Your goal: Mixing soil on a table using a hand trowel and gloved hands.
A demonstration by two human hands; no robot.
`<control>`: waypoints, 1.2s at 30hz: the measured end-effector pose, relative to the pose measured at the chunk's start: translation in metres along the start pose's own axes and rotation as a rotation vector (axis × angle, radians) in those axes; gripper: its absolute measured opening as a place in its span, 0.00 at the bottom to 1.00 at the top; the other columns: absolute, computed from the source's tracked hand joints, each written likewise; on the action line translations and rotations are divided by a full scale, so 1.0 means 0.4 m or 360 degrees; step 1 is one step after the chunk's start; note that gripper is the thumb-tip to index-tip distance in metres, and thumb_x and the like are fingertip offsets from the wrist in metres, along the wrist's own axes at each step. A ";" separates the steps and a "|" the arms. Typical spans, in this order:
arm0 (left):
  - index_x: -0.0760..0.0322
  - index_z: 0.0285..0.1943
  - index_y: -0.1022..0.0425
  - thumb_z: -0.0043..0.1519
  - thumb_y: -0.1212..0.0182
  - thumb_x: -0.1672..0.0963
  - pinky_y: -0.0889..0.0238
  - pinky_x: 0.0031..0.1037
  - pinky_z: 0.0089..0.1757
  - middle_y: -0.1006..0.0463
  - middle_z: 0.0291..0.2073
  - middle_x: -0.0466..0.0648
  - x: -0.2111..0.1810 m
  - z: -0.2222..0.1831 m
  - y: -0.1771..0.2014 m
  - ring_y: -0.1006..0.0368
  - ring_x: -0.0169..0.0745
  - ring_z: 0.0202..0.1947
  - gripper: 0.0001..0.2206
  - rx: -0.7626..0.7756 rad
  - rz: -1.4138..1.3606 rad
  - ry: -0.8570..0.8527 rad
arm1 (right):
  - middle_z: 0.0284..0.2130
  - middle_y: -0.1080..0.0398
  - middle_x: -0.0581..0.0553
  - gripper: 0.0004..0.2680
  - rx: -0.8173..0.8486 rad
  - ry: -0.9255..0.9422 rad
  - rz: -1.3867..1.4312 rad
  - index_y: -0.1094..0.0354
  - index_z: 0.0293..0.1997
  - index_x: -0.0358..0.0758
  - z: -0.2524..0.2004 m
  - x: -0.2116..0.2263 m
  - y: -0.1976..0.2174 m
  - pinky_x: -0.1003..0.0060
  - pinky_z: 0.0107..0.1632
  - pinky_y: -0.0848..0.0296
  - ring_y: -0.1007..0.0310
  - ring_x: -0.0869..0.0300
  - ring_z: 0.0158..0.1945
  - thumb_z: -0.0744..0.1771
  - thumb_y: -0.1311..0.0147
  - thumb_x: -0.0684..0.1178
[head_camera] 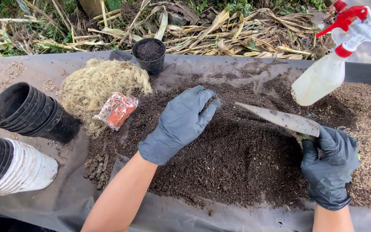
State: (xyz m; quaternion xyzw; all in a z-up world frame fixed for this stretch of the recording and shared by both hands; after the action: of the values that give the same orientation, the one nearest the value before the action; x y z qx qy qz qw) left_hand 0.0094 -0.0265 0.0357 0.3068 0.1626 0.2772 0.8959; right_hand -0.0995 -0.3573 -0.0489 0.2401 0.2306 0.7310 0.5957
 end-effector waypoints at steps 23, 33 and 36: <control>0.41 0.67 0.29 0.51 0.31 0.45 0.42 0.54 0.51 0.26 0.61 0.48 0.072 -0.179 0.002 0.31 0.57 0.52 0.31 0.0963 -0.0129 0.0615 | 0.39 0.21 0.47 0.09 0.0117 0.0116 -0.0016 0.19 0.54 0.41 -0.002 0.056 0.061 0.57 0.50 0.34 0.24 0.54 0.40 0.71 0.37 0.51; 0.50 0.59 0.26 0.53 0.36 0.55 0.38 0.38 0.57 0.22 0.54 0.47 0.071 -0.176 0.041 0.26 0.48 0.54 0.21 0.0672 -0.0555 0.0650 | 0.43 0.29 0.64 0.20 0.0480 0.0297 -0.0465 0.32 0.66 0.69 0.020 0.164 0.061 0.56 0.52 0.28 0.27 0.59 0.42 0.66 0.41 0.50; 0.59 0.66 0.32 0.52 0.48 0.59 0.41 0.39 0.65 0.25 0.63 0.52 0.048 -0.147 0.085 0.28 0.51 0.63 0.28 0.0543 -0.0903 0.0746 | 0.30 0.32 0.51 0.13 0.0576 0.0191 -0.0802 0.30 0.63 0.61 0.046 0.216 0.066 0.56 0.32 0.32 0.27 0.51 0.35 0.70 0.47 0.56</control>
State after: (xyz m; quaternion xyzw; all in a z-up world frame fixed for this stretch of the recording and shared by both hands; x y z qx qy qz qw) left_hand -0.0162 0.0344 0.0106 0.3225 0.4844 0.0506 0.8117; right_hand -0.1231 -0.2765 -0.0115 0.2341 0.4439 0.5204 0.6909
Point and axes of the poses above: each hand's wrist, its own z-axis towards the middle knuckle, its own y-axis out of the back of the hand, x = y × z, the point moved 2 cm from there along z, towards the middle knuckle
